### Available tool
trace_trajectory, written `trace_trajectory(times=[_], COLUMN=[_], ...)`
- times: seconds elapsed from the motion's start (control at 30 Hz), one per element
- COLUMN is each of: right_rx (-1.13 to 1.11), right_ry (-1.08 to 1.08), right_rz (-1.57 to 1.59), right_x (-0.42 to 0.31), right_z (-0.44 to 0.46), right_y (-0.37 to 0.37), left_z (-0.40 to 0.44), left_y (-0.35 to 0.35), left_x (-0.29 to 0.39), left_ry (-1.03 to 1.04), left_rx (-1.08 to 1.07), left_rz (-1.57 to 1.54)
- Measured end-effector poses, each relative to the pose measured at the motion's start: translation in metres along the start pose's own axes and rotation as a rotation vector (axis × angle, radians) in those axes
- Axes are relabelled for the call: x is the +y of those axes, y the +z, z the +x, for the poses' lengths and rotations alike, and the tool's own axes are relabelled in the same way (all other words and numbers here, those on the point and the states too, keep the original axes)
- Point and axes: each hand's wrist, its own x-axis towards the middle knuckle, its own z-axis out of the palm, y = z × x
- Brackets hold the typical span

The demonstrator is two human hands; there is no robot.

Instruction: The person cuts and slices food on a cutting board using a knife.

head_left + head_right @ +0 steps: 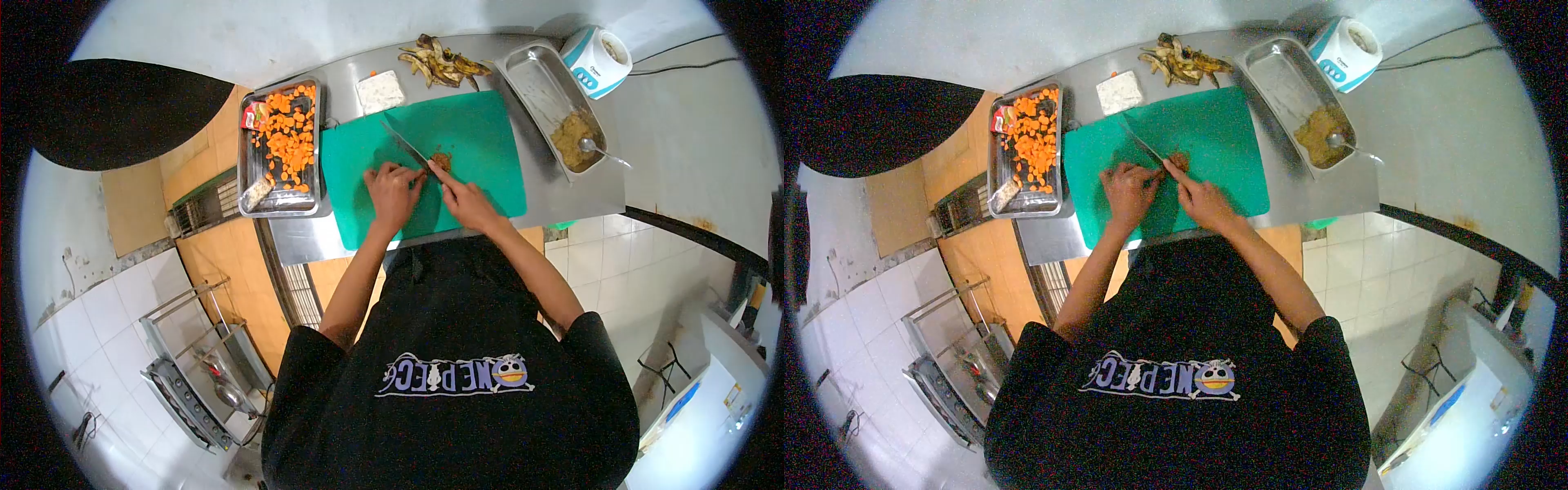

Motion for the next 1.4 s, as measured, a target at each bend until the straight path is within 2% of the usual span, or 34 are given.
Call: trace_trajectory(times=[0.07, 0.17, 0.23, 0.33, 0.43, 0.57, 0.63, 0.9, 1.07, 1.23, 1.37, 1.4], right_rx=[-0.025, -0.052, -0.111, -0.137, -0.069, -0.096, -0.079, -0.080, -0.071, 0.019, -0.006, -0.041], right_ry=[0.024, 0.011, 0.086, 0.077, 0.070, 0.085, 0.069, 0.070, 0.020, 0.004, 0.005, 0.024], right_rz=[0.000, -0.093, -0.158, -0.085, -0.082, -0.054, -0.025, -0.128, -0.110, -0.043, -0.074, -0.059], right_x=[-0.003, -0.006, -0.011, -0.006, -0.003, -0.005, -0.008, -0.004, -0.004, -0.004, -0.006, -0.010], right_z=[0.002, -0.001, 0.003, 0.006, -0.001, -0.005, -0.006, -0.003, -0.002, -0.007, -0.008, -0.009], right_y=[-0.005, -0.006, -0.013, -0.019, -0.010, -0.017, -0.016, -0.007, -0.010, -0.011, -0.011, -0.015], left_z=[0.002, -0.001, 0.005, 0.007, 0.008, 0.004, 0.002, 0.002, 0.006, 0.000, 0.000, 0.000], left_y=[0.001, -0.003, -0.001, 0.001, -0.002, 0.003, -0.003, -0.003, -0.001, 0.002, 0.000, 0.000], left_x=[-0.002, -0.003, -0.007, -0.007, -0.003, -0.003, 0.001, -0.002, -0.004, 0.000, -0.001, -0.001], left_ry=[-0.035, 0.038, 0.058, 0.032, 0.071, 0.059, -0.016, 0.001, 0.093, 0.033, 0.053, 0.015], left_rx=[-0.059, -0.041, -0.036, -0.042, 0.030, 0.035, -0.075, -0.067, 0.075, 0.059, 0.075, 0.013], left_rz=[-0.031, -0.005, -0.017, -0.012, 0.039, 0.032, 0.040, 0.035, 0.024, 0.039, 0.053, 0.036])
